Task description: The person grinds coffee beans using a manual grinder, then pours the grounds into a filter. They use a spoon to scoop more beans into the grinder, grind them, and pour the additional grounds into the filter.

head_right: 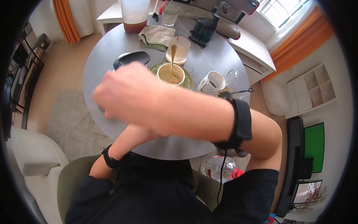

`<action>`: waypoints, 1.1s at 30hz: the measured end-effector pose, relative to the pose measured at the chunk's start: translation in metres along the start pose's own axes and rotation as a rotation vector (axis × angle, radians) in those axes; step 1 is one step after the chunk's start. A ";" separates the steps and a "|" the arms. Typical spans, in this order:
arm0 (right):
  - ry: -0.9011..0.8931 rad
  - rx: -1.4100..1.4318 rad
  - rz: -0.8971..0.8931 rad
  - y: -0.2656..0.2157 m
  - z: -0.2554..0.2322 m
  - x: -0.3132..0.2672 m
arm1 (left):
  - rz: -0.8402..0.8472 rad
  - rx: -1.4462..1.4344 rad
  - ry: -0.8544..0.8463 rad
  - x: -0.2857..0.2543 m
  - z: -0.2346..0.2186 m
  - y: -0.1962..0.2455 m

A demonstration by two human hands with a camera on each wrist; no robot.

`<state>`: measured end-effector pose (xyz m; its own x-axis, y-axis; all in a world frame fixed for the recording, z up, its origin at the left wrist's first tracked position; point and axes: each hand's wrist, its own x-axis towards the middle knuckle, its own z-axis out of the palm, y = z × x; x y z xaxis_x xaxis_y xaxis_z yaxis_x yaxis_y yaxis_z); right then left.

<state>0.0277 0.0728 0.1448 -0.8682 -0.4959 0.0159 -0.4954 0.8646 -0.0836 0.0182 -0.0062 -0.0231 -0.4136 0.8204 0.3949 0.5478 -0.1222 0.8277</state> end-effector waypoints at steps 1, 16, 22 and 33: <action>-0.015 -0.037 0.084 0.013 -0.001 0.007 | -0.060 0.028 -0.041 0.002 -0.007 0.011; -0.024 -0.112 0.672 0.040 -0.028 -0.168 | -0.232 -0.047 -0.095 0.008 -0.012 0.026; -0.308 0.085 0.634 -0.049 -0.039 -0.181 | -0.239 -0.102 -0.109 0.007 -0.013 0.023; 0.099 -0.089 -0.139 -0.054 0.001 -0.042 | -0.976 0.859 -0.445 0.026 0.010 0.016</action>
<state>0.0912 0.0470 0.1477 -0.7873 -0.6048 0.1197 -0.6077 0.7940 0.0148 0.0235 0.0193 -0.0036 -0.7106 0.5011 -0.4939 0.5128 0.8495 0.1242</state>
